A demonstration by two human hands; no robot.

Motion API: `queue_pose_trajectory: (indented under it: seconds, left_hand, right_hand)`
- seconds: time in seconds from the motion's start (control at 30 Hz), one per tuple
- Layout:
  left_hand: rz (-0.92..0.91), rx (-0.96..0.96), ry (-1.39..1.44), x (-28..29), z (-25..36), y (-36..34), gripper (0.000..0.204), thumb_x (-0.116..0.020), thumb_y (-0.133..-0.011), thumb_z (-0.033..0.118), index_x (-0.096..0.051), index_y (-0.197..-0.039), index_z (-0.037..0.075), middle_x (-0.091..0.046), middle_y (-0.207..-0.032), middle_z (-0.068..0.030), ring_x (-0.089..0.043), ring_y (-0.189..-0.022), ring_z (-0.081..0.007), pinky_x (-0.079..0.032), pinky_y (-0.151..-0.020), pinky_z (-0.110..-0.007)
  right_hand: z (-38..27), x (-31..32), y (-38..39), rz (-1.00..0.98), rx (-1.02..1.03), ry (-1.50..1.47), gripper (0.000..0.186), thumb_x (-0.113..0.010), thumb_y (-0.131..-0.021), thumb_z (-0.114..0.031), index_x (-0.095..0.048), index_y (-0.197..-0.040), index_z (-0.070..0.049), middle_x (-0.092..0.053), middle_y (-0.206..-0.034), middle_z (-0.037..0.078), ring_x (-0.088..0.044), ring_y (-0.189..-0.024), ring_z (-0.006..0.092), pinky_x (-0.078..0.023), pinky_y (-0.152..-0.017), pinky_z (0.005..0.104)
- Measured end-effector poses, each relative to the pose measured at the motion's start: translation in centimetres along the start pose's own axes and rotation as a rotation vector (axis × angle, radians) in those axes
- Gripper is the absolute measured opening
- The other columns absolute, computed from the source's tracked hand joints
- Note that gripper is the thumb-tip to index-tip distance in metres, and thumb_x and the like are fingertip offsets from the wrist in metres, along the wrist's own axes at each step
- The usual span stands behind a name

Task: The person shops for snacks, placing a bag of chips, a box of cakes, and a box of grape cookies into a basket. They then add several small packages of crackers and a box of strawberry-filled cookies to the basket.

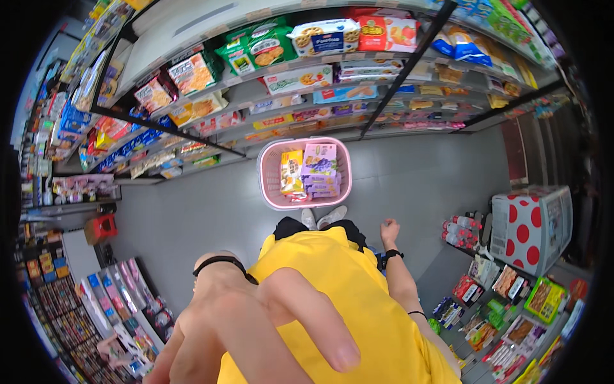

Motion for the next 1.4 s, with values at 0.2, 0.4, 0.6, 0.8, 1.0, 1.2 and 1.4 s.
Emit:
queue_pose_trajectory:
  seconds: [0.2, 0.4, 0.6, 0.8, 1.0, 1.2, 1.4]
  left_hand:
    - [0.022, 0.185, -0.174, 1.3, -0.1, -0.5, 0.049, -0.036, -0.095, 0.051, -0.069, -0.108, 0.018, -0.052, -0.117, -0.0261, -0.047, -0.103, -0.0297, -0.044, -0.087, -0.042]
    - [0.018, 0.852, -0.472, 4.9, 4.7, 0.4, 0.056, -0.051, -0.091, 0.043, -0.05, -0.123, -0.003, -0.051, -0.122, -0.0214, -0.052, -0.105, -0.0349, -0.043, -0.088, -0.043]
    - [-0.207, 1.476, -1.493, 13.9, 13.6, 3.7, 0.036, -0.057, -0.088, 0.017, -0.051, -0.119, 0.0, -0.053, -0.115, -0.0169, -0.05, -0.111, -0.033, -0.04, -0.095, -0.039]
    - [-0.248, 1.261, -2.152, 25.2, 25.2, 5.3, 0.046, -0.062, -0.084, 0.012, -0.045, -0.126, -0.001, -0.044, -0.129, -0.0197, -0.041, -0.123, -0.0364, -0.034, -0.103, -0.041]
    - [-0.327, 1.079, -2.275, 35.8, 32.7, 4.2, 0.065, -0.061, -0.08, 0.005, -0.029, -0.137, -0.002, -0.033, -0.138, -0.0218, -0.031, -0.13, -0.0392, -0.028, -0.107, -0.045]
    - [-0.384, 1.055, -2.335, 40.9, 35.7, 4.8, 0.071, -0.06, -0.075, 0.003, -0.027, -0.138, -0.003, -0.033, -0.137, -0.0245, -0.031, -0.129, -0.0413, -0.026, -0.106, -0.049]
    - [-0.457, 1.05, -2.331, 42.4, 36.6, 4.6, 0.072, -0.062, -0.073, 0.006, -0.03, -0.137, -0.003, -0.037, -0.133, -0.0235, -0.034, -0.126, -0.0393, -0.027, -0.105, -0.049]
  right_hand:
    - [-0.1, -1.3, -3.9, -0.088, 0.046, 0.008, 0.029, -0.067, -0.069, -0.017, -0.064, -0.095, -0.005, -0.063, -0.088, 0.015, -0.057, -0.093, 0.0316, -0.045, -0.087, 0.0397]
    - [-0.3, -3.4, -6.9, -0.153, -0.096, -0.134, 0.031, -0.068, -0.069, -0.011, -0.063, -0.098, -0.003, -0.064, -0.09, 0.015, -0.062, -0.085, 0.0282, -0.05, -0.078, 0.0371]
    - [-8.7, -2.6, -7.0, -0.219, -0.116, -0.241, 0.03, -0.068, -0.069, -0.008, -0.061, -0.098, -0.001, -0.064, -0.09, 0.012, -0.061, -0.085, 0.0237, -0.048, -0.079, 0.0335]
    - [-10.7, -4.5, -5.2, 0.025, -0.113, -0.295, 0.032, -0.068, -0.069, -0.008, -0.061, -0.099, -0.002, -0.063, -0.089, 0.013, -0.061, -0.081, 0.0235, -0.049, -0.075, 0.0348]
    - [-12.5, -5.8, 4.6, 0.279, -0.156, -0.116, 0.032, -0.069, -0.068, -0.01, -0.061, -0.097, -0.002, -0.061, -0.086, 0.015, -0.059, -0.078, 0.0284, -0.049, -0.075, 0.0389]
    - [-13.4, -9.1, 14.5, 0.26, -0.3, 0.029, 0.037, -0.068, -0.068, -0.014, -0.059, -0.103, -0.004, -0.06, -0.095, 0.017, -0.057, -0.092, 0.0325, -0.046, -0.083, 0.041]
    - [-15.0, -11.7, 18.3, 0.272, -0.268, -0.023, 0.035, -0.067, -0.067, -0.011, -0.057, -0.099, -0.003, -0.058, -0.092, 0.015, -0.054, -0.091, 0.0307, -0.044, -0.082, 0.0401]
Point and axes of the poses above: each hand's wrist, its own y-axis away from the middle knuckle, its own x-axis out of the back of the hand, z = x × y, the point moved 2 cm from there along -y, towards the middle knuckle
